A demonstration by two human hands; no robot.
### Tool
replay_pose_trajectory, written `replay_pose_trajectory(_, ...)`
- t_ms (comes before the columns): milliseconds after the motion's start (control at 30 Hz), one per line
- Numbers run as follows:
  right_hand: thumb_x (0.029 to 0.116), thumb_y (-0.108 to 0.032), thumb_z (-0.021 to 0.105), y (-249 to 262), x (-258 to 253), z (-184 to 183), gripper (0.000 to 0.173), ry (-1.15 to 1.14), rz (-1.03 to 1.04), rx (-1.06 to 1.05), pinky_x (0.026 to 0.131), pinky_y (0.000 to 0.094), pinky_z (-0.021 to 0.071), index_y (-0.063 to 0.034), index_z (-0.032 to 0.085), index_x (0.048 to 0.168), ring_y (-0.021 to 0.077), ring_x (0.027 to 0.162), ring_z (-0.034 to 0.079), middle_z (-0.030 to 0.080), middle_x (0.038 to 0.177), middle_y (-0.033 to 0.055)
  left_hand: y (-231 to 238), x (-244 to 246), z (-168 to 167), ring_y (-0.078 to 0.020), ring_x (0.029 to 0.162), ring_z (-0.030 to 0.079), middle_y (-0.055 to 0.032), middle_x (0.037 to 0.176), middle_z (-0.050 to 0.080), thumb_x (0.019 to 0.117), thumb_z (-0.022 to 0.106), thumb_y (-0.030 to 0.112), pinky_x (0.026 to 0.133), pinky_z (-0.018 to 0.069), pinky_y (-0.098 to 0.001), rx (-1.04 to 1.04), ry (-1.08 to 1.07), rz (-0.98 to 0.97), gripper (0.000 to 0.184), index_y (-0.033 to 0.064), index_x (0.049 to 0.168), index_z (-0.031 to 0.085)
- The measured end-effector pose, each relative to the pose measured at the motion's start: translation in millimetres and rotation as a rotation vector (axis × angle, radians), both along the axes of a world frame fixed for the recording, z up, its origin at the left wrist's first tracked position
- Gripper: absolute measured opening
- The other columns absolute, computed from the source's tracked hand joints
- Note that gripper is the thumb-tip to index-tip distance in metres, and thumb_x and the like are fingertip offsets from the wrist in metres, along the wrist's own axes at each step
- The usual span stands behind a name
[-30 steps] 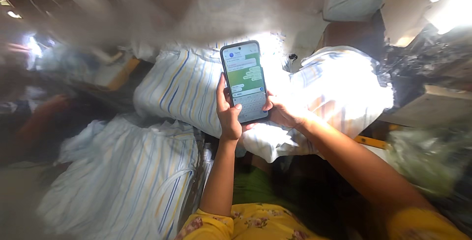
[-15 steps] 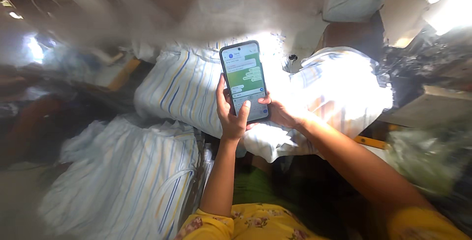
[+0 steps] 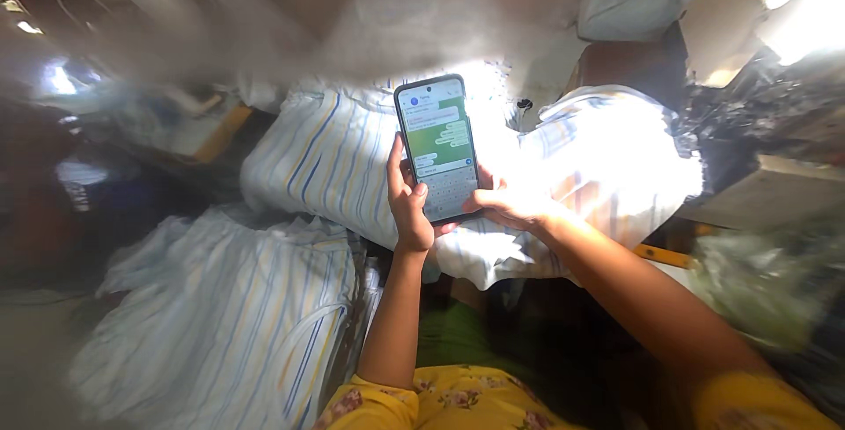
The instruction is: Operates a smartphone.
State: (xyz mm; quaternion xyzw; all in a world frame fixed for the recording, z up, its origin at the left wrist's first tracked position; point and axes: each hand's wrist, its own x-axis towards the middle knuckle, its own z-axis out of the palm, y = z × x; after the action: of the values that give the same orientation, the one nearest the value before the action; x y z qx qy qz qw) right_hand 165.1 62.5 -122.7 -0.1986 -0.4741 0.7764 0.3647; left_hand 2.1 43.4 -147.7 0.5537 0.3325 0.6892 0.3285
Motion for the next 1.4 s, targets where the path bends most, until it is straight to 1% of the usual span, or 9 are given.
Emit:
replay_pose_trajectory(433, 0.0818, 0.014, 0.046, 0, 0, -1, 0.063, 0.012, -0.007, -0.003, 0.079, 0.0305, 0.0635, -0.0165, 0.042, 0.137, 0.0112, 0.096, 0.073, 0.072, 0.113, -0.0027, 1, -1, -1, -0.0036, 0.113, 0.061, 0.0051, 0.133, 0.057, 0.0962, 0.051, 0.060, 0.097, 0.0532, -0.0263, 0.012, 0.005, 0.002, 0.084, 0.0090, 0.158, 0.024)
replay_pose_trajectory(667, 0.0810, 0.013, 0.046, -1, 0, 2, 0.062, -0.010, -0.023, -0.005, 0.080, 0.0286, 0.0624, -0.0162, 0.043, 0.136, 0.0089, 0.096, 0.072, 0.072, 0.112, -0.0042, 1, -1, -1, -0.0032, 0.112, 0.061, 0.0058, 0.132, 0.057, 0.0966, 0.051, 0.058, 0.097, 0.0532, -0.0262, 0.014, -0.002, -0.008, 0.082, 0.0100, 0.158, 0.024)
replay_pose_trajectory(733, 0.0824, 0.012, 0.044, -1, 0, 2, 0.060, -0.005, -0.021, -0.018, 0.079, 0.0307, 0.0630, -0.0162, 0.043, 0.135, 0.0103, 0.096, 0.072, 0.071, 0.112, -0.0033, 0, 0, 0, -0.0035, 0.113, 0.061, 0.0053, 0.134, 0.057, 0.0967, 0.051, 0.055, 0.096, 0.0536, -0.0265, -0.001, -0.009, -0.009, 0.081, 0.0099, 0.158, 0.023)
replay_pose_trajectory(800, 0.0829, 0.007, 0.043, 2, -1, 0, 0.059, 0.016, -0.005, -0.050, 0.078, 0.0343, 0.0637, -0.0177, 0.043, 0.137, 0.0131, 0.097, 0.073, 0.071, 0.112, -0.0014, 0, -1, 0, -0.0033, 0.115, 0.060, 0.0047, 0.136, 0.055, 0.0970, 0.050, 0.052, 0.097, 0.0534, -0.0259, -0.011, 0.000, -0.010, 0.080, 0.0104, 0.159, 0.022)
replay_pose_trajectory(867, 0.0827, -0.004, 0.044, 7, 0, -7, 0.054, 0.061, 0.038, -0.089, 0.078, 0.0355, 0.0636, -0.0217, 0.046, 0.134, 0.0153, 0.098, 0.073, 0.071, 0.111, 0.0002, 0, -1, 0, -0.0037, 0.114, 0.060, 0.0045, 0.134, 0.056, 0.0969, 0.051, 0.056, 0.097, 0.0538, -0.0261, -0.011, -0.010, -0.012, 0.081, 0.0121, 0.159, 0.023)
replay_pose_trajectory(933, 0.0872, -0.008, 0.043, 10, 1, -11, 0.048, 0.094, 0.068, -0.112, 0.079, 0.0361, 0.0633, -0.0234, 0.049, 0.133, 0.0166, 0.099, 0.073, 0.072, 0.111, 0.0013, 0, -1, 0, -0.0041, 0.113, 0.061, 0.0049, 0.133, 0.057, 0.0967, 0.051, 0.058, 0.096, 0.0542, -0.0264, -0.011, -0.016, -0.015, 0.081, 0.0131, 0.159, 0.024)
replay_pose_trajectory(1133, 0.0831, 0.003, 0.038, 5, -2, 0, 0.052, 0.063, 0.023, -0.128, 0.074, 0.0377, 0.0646, -0.0195, 0.048, 0.129, 0.0168, 0.094, 0.074, 0.072, 0.108, 0.0004, 1, -2, -2, -0.0062, 0.115, 0.061, 0.0035, 0.134, 0.057, 0.0972, 0.050, 0.058, 0.097, 0.0536, -0.0283, 0.006, -0.024, -0.020, 0.080, 0.0119, 0.158, 0.026)
replay_pose_trajectory(1267, 0.0867, 0.009, 0.031, 3, -2, 1, 0.052, 0.039, 0.001, -0.107, 0.074, 0.0375, 0.0646, -0.0157, 0.048, 0.129, 0.0160, 0.092, 0.074, 0.073, 0.106, 0.0009, 1, -1, -1, -0.0066, 0.118, 0.060, 0.0040, 0.137, 0.056, 0.0949, 0.053, 0.060, 0.098, 0.0537, -0.0290, 0.003, -0.042, -0.035, 0.084, 0.0127, 0.158, 0.026)
replay_pose_trajectory(1400, 0.0872, 0.009, 0.032, 3, -2, 1, 0.050, 0.033, 0.001, -0.082, 0.075, 0.0342, 0.0641, -0.0158, 0.049, 0.127, 0.0128, 0.092, 0.073, 0.072, 0.105, -0.0014, 1, -2, -2, -0.0057, 0.118, 0.060, 0.0040, 0.137, 0.056, 0.0954, 0.051, 0.059, 0.099, 0.0526, -0.0280, -0.005, -0.024, -0.021, 0.083, 0.0116, 0.158, 0.024)
